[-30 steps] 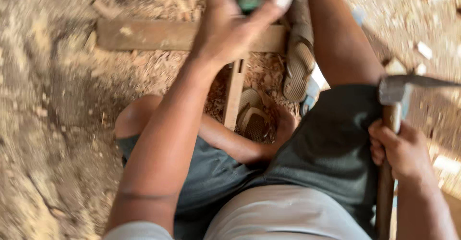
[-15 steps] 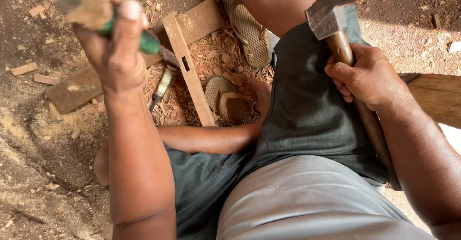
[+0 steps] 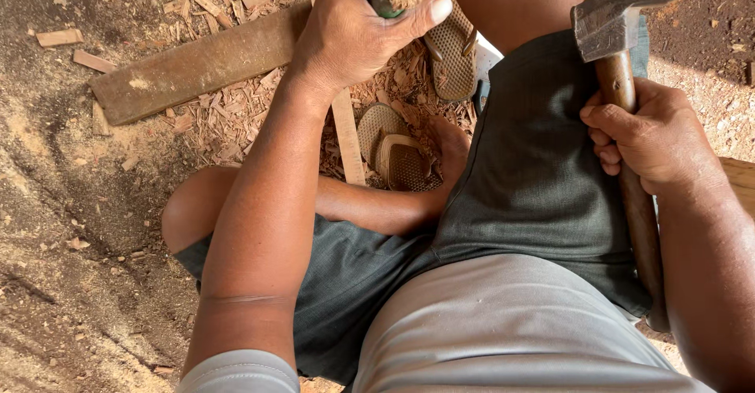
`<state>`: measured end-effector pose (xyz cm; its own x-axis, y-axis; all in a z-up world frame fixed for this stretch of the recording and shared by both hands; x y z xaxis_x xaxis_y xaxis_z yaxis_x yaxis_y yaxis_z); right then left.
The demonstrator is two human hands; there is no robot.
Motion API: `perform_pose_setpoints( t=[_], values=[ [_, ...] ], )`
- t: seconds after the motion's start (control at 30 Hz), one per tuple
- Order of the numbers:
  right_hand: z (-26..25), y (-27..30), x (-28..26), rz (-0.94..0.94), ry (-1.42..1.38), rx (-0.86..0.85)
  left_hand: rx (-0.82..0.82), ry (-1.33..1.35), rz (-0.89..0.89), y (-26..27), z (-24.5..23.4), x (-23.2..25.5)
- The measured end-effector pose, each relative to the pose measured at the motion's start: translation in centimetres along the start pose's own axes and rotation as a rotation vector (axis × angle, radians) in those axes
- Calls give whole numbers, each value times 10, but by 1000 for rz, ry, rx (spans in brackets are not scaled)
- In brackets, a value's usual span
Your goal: The person uses a hammer and a chisel to carve a rectangular hole into a piece of wood while sitting on the floor.
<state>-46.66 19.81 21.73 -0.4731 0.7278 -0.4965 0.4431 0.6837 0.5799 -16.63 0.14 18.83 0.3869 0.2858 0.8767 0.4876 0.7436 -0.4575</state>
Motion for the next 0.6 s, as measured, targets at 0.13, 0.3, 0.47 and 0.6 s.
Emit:
perform_pose_setpoints(
  t=[0.13, 0.3, 0.47, 0.6],
  values=[
    [0, -1, 1, -2, 4, 10, 20, -64, 47, 3, -8, -4],
    [0, 0, 1, -5, 4, 17, 30, -204, 82, 5, -18, -9],
    [1, 1, -3, -15, 9, 16, 45, -195, 39, 8, -18, -18],
    [1, 2, -5, 0, 66, 28, 24, -271, 61, 10, -13, -15]
  ],
)
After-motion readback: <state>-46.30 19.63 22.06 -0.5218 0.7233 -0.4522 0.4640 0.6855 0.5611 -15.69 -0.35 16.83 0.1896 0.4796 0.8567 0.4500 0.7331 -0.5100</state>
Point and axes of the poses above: each hand's wrist, its own y-axis away from the middle knuckle, its own z-axis out of the palm, x = y × z, the point moved 6 cm from there along -y, towards the middle knuckle, and after that the axes turned 15 degrees about y, right-handed, at the moved point
